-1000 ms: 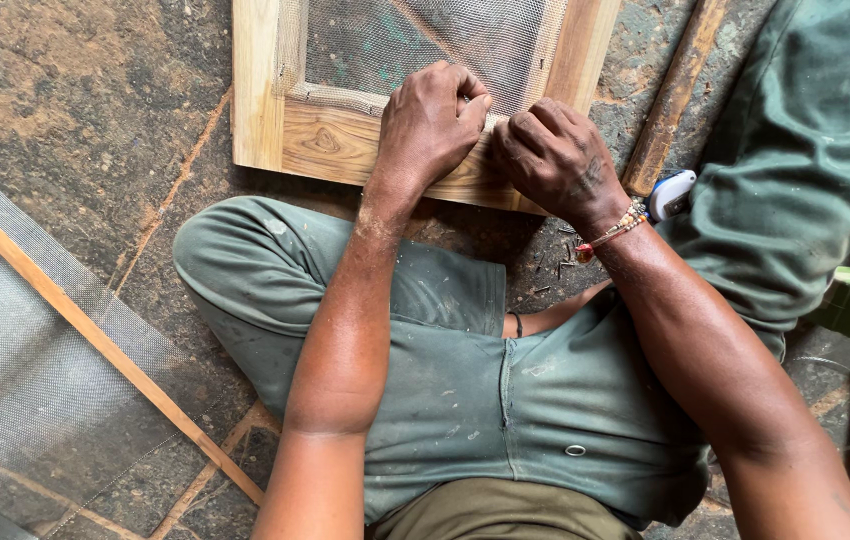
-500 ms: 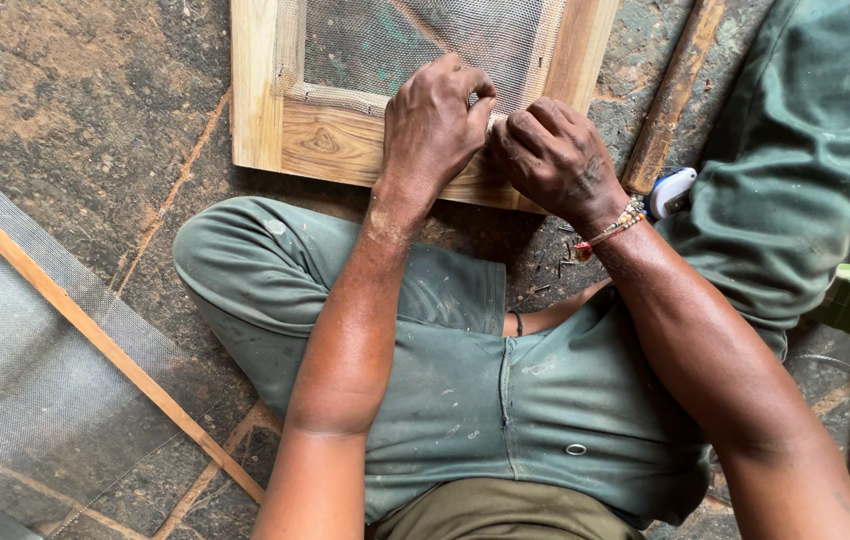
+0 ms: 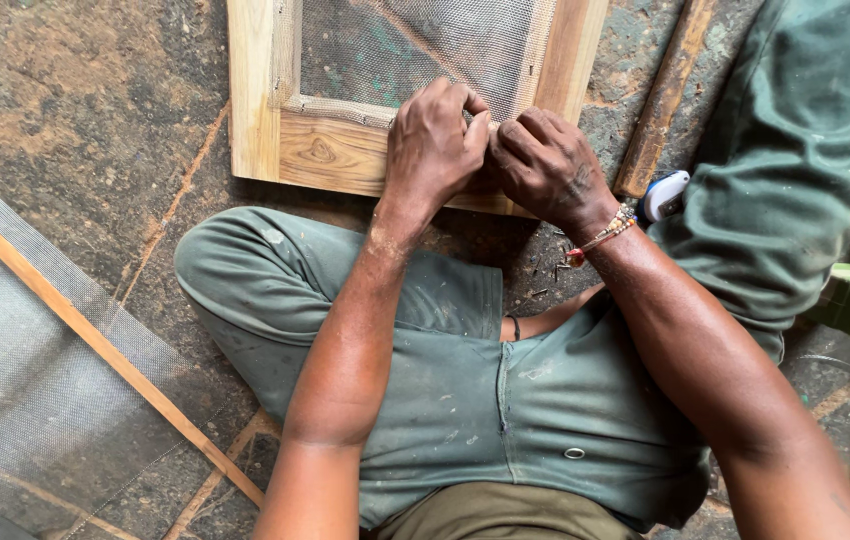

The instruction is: The person sits on the floor and attaches a metal mesh screen to a wooden frame. They use a hammer to drive small nails into the frame, securing the mesh in place. The person repeatedly picks up nails and hammers them along the edges of the frame.

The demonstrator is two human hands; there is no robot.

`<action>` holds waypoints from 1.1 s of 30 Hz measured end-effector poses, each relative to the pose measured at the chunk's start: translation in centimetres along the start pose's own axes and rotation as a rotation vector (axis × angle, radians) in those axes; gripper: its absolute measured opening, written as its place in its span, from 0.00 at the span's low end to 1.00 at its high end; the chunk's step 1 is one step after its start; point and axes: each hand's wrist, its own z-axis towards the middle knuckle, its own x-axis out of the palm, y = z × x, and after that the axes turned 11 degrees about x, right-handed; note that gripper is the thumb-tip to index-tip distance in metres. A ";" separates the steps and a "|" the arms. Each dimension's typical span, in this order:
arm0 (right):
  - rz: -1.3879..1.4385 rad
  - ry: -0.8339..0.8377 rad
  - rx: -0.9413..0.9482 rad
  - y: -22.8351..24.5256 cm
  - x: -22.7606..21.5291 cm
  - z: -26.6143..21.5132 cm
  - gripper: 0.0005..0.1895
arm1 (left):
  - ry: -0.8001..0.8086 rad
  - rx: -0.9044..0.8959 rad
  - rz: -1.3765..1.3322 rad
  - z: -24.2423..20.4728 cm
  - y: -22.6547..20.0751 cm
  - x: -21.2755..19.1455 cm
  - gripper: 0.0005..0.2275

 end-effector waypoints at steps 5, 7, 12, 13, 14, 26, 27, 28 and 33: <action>0.002 0.007 0.031 0.3 -0.4 0.2 0.10 | -0.030 -0.038 -0.019 -0.3 -1.4 -0.9 0.05; 0.027 0.000 0.050 0.4 -0.5 0.3 0.09 | -0.069 -0.020 -0.005 -0.4 -1.8 -1.1 0.05; 0.061 -0.006 0.131 -0.2 0.1 -0.5 0.07 | -0.104 -0.003 0.073 -0.8 -1.8 -0.7 0.05; 0.078 -0.023 0.160 -0.7 0.2 -1.0 0.07 | -0.109 0.002 0.081 -1.0 -1.7 -0.5 0.05; 0.095 -0.041 0.189 -1.4 0.3 -1.6 0.08 | -0.114 0.007 0.090 -1.1 -1.5 -0.2 0.05; -0.134 -0.126 0.979 -15.3 1.9 -8.9 0.19 | -0.286 0.137 0.143 -2.5 -2.1 0.1 0.04; -0.002 -0.115 1.097 -15.2 1.8 -8.6 0.18 | -0.286 0.138 0.146 -2.5 -2.3 -0.1 0.04; 0.134 -0.102 1.212 -15.1 1.5 -8.3 0.17 | -0.286 0.138 0.149 -2.6 -2.5 -0.3 0.04; 0.832 -0.227 1.359 -12.4 -2.8 -5.8 0.14 | -0.301 0.144 0.168 -2.5 -2.9 -0.6 0.04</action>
